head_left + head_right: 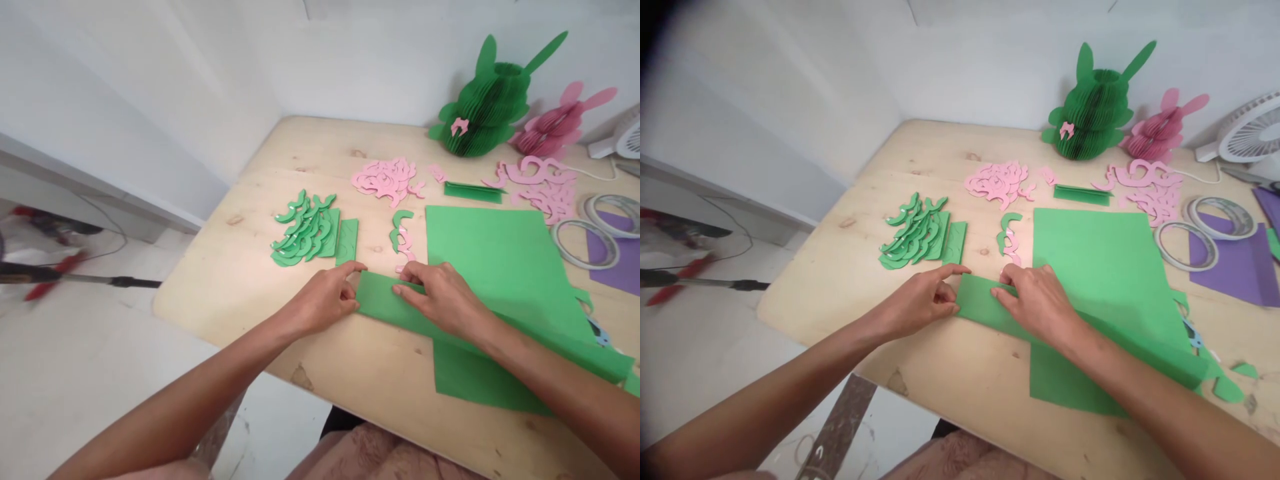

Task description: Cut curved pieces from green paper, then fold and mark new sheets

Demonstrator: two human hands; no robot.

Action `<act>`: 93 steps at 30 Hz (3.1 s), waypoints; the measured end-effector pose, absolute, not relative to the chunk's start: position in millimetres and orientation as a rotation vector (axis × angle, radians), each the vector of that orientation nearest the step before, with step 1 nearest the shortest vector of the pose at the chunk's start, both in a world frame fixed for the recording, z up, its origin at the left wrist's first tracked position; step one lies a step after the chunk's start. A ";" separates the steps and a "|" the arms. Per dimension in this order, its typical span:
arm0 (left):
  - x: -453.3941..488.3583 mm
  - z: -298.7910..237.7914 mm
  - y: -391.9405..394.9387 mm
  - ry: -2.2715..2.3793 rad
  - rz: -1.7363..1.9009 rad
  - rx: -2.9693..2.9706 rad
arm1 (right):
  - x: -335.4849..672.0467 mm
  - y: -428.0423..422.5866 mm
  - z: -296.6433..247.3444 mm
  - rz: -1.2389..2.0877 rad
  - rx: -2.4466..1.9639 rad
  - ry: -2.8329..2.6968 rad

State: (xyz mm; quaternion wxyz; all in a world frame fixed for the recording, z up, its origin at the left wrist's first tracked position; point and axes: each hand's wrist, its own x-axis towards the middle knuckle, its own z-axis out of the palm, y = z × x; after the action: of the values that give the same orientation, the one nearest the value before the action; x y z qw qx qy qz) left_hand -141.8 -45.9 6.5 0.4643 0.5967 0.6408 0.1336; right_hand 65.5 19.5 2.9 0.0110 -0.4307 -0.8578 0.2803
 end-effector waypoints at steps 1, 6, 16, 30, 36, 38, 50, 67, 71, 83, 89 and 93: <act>-141.8 6.8 -46.0 1.575 0.327 1.468 | 65.8 19.2 2.0 0.865 -1.331 -2.693; -141.9 6.3 -46.5 1.586 0.335 1.478 | 66.6 17.8 -1.0 0.833 -1.300 -2.766; -142.3 4.2 -47.6 1.586 0.343 1.494 | 65.3 17.1 0.8 0.809 -1.297 -2.805; -142.8 2.2 -47.4 1.599 0.338 1.489 | 67.1 16.6 -2.2 0.781 -1.261 -2.802; -143.2 2.0 -46.8 1.586 0.320 1.501 | 67.0 16.5 -2.6 0.784 -1.260 -2.796; -143.0 2.9 -46.6 1.583 0.325 1.515 | 66.9 16.4 -2.7 0.779 -1.264 -2.805; -142.0 4.4 -46.6 1.597 0.324 1.487 | 67.9 16.1 -4.9 0.774 -1.243 -2.807; -143.0 3.1 -46.4 1.572 0.334 1.492 | 67.3 14.3 -7.1 0.695 -1.253 -2.841; -142.1 4.6 -45.3 1.584 0.309 1.497 | 67.5 14.6 -9.9 0.697 -1.251 -2.831; -141.5 3.1 -44.8 1.613 0.333 1.531 | 67.8 14.3 -13.3 0.702 -1.252 -2.807; -138.5 3.8 -42.7 1.622 0.380 1.521 | 66.8 14.1 -11.5 0.682 -1.266 -2.824; -137.9 2.0 -39.3 1.625 0.383 1.524 | 66.1 14.0 -9.8 0.682 -1.275 -2.836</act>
State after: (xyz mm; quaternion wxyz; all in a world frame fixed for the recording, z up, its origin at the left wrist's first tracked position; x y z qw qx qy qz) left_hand -137.9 -39.3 2.0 0.4266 0.6099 0.6501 0.1533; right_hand 66.1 14.0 -9.8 -0.0208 -0.4003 -0.8908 0.2141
